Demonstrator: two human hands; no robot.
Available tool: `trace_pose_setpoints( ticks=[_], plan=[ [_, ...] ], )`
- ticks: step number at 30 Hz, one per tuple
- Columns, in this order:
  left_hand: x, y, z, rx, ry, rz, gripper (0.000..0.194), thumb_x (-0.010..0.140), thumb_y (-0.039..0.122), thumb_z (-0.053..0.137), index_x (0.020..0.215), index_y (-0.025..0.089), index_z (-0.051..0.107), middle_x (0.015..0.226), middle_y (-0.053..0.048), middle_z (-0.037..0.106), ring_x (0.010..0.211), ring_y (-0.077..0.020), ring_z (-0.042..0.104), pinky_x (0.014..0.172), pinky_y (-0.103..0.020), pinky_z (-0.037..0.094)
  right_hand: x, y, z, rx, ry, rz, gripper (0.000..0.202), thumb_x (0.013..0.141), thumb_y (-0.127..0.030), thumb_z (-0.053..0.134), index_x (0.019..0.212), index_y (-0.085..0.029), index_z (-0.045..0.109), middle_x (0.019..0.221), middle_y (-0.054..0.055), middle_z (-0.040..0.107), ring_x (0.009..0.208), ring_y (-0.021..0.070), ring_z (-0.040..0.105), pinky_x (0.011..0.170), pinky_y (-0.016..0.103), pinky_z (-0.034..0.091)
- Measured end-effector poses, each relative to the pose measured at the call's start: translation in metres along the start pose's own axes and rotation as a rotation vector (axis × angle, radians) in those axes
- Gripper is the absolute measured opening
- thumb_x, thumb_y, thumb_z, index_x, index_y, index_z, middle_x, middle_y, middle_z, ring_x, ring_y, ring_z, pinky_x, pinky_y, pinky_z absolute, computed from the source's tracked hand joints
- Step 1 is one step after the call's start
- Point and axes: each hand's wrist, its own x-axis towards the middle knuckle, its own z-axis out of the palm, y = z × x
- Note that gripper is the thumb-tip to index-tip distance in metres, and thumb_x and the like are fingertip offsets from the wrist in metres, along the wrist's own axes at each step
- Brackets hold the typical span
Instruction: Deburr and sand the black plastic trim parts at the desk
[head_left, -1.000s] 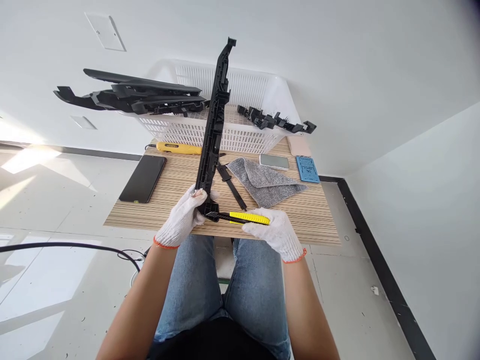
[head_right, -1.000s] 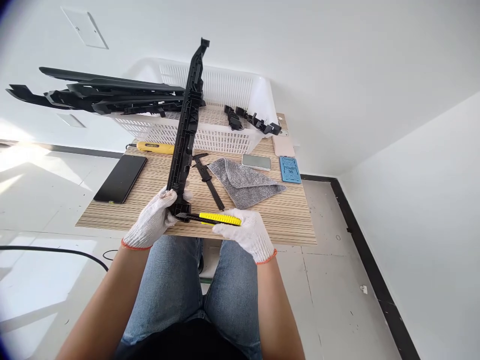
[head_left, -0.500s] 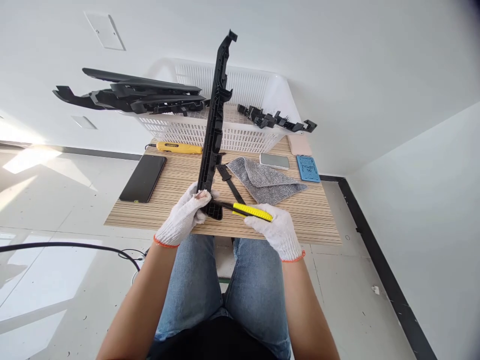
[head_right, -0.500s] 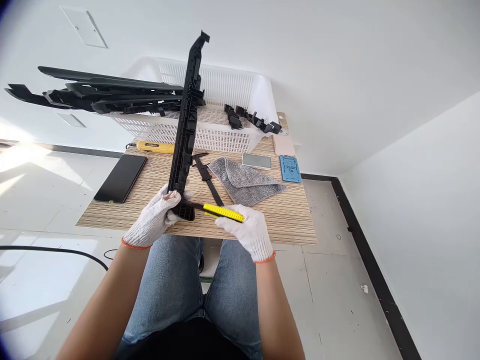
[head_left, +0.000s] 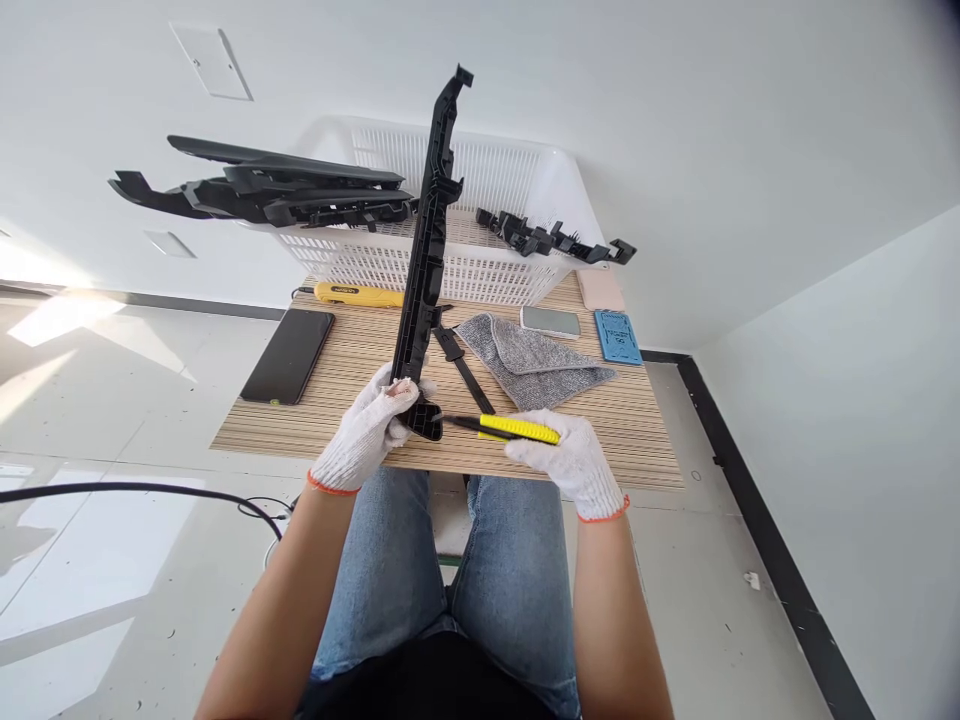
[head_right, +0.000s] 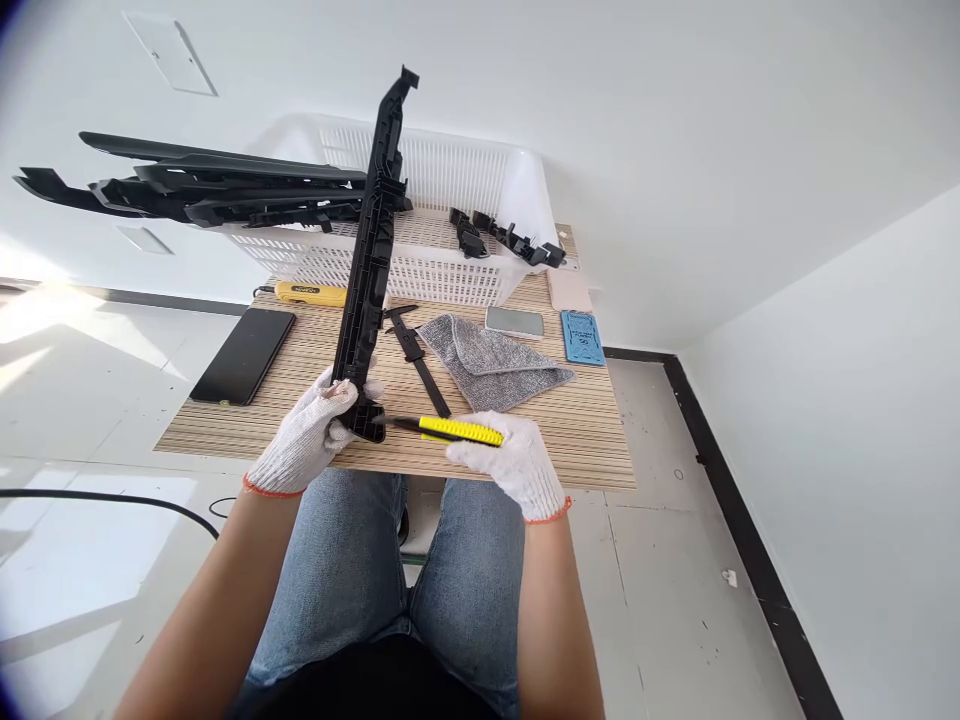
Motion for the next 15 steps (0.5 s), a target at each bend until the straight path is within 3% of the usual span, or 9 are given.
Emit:
trace_pose_setpoints(
  ticks=[5,15],
  plan=[
    [0.0001,0.0017,0.0021,-0.037,-0.012,-0.001,0.059,0.065,0.048,0.096,0.103,0.021,0.06,0.089,0.001,0.07,0.048,0.0002,0.03,0.039,-0.013,0.023,0.0009,0.0,-0.0021,0.005,0.023,0.017,0.046,0.062,-0.046,0.091,0.097,-0.018,0.086,0.079,0.003,0.077,0.07,0.0183,0.066,0.066,0.031,0.055],
    [0.0001,0.0024,0.0025,-0.019,-0.029,0.019,0.053,0.069,0.046,0.093,0.1,0.021,0.059,0.087,0.001,0.069,0.047,-0.0003,0.026,0.039,-0.015,0.02,0.0001,-0.0024,-0.0018,0.031,0.012,0.016,0.045,0.06,-0.044,0.092,0.095,-0.017,0.086,0.075,0.003,0.075,0.066,0.0169,0.064,0.062,0.03,0.052]
  ],
)
